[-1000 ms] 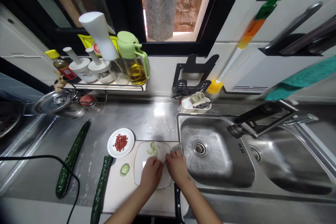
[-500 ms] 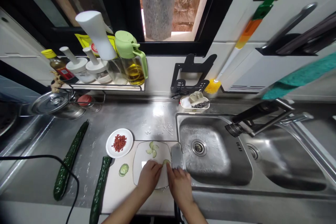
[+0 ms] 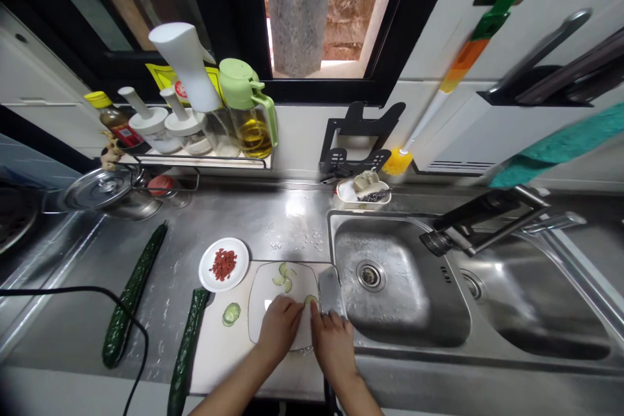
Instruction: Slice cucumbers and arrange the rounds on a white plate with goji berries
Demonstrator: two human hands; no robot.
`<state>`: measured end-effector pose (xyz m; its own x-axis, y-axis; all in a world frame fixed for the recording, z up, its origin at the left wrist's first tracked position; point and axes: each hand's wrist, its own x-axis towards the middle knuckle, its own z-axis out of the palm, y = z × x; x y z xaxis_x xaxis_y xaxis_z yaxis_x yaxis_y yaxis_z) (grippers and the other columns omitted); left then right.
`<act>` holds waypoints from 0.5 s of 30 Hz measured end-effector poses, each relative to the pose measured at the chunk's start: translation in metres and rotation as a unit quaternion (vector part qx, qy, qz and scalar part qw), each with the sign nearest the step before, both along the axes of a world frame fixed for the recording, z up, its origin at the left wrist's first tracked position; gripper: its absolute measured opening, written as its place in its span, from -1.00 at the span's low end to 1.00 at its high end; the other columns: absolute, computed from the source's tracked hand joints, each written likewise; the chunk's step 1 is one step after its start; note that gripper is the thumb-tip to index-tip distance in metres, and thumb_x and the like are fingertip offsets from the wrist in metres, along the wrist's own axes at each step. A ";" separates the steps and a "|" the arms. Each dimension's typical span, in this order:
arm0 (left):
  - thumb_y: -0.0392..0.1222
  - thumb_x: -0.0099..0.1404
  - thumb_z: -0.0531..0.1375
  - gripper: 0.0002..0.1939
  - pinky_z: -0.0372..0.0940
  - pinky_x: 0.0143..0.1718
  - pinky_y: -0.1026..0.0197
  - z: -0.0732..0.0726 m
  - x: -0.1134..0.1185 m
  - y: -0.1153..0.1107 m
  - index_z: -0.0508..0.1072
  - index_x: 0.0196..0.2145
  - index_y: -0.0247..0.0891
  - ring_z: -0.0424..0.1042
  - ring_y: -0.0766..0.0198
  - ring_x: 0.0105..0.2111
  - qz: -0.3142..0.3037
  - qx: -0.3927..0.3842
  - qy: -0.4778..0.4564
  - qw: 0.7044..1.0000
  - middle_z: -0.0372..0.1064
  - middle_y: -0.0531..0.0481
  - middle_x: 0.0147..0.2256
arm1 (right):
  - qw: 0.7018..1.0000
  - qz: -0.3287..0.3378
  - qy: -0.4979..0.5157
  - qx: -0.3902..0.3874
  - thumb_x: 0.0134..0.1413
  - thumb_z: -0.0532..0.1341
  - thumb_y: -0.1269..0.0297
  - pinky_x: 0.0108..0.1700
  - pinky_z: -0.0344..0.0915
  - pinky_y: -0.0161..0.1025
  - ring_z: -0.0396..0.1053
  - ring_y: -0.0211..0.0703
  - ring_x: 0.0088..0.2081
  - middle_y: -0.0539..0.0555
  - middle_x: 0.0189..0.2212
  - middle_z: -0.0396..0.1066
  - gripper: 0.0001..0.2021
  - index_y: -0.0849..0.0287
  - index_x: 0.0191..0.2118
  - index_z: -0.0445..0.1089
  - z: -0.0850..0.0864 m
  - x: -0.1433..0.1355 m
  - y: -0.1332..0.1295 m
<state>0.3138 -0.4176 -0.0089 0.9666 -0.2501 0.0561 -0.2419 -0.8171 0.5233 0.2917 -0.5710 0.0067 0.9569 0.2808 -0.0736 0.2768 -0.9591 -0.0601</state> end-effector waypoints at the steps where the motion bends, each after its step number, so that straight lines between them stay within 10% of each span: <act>1: -0.31 0.30 0.07 -0.82 0.24 -0.25 0.18 0.001 0.000 0.000 0.48 -0.34 -0.21 0.29 0.21 -0.30 -0.001 0.002 0.005 1.000 0.33 -0.04 -0.41 | 1.000 0.000 0.002 0.000 0.13 0.11 0.49 -0.31 -0.03 -0.13 0.37 -0.06 -0.27 0.05 -0.44 0.48 -0.60 0.17 0.10 0.27 0.000 0.000 0.000; 8: -0.32 0.30 0.03 -0.77 0.29 -0.22 0.16 0.010 -0.002 0.012 0.50 -0.27 -0.22 0.34 0.20 -0.26 0.023 -0.080 -0.004 0.997 0.39 -0.07 -0.35 | 1.000 -0.001 -0.005 0.028 0.18 0.06 0.42 -0.32 -0.03 -0.17 0.36 -0.10 -0.27 0.05 -0.39 0.50 -0.65 0.14 0.08 0.28 0.007 0.004 0.001; 15: -0.19 0.29 0.02 -0.70 0.32 -0.11 0.06 0.015 -0.017 0.081 0.43 -0.10 -0.28 0.40 0.13 -0.17 0.217 -0.120 -0.008 0.969 0.41 -0.17 -0.20 | 0.997 0.006 -0.023 0.077 0.19 0.04 0.39 -0.31 -0.01 -0.18 0.37 -0.12 -0.31 0.03 -0.44 0.50 -0.74 0.13 -0.05 0.37 0.012 0.007 0.008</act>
<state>0.2965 -0.3362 0.0061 0.9761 0.2026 0.0788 0.0879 -0.6992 0.7095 0.2983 -0.5632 0.0184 0.9548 0.2967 0.0147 0.2938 -0.9359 -0.1943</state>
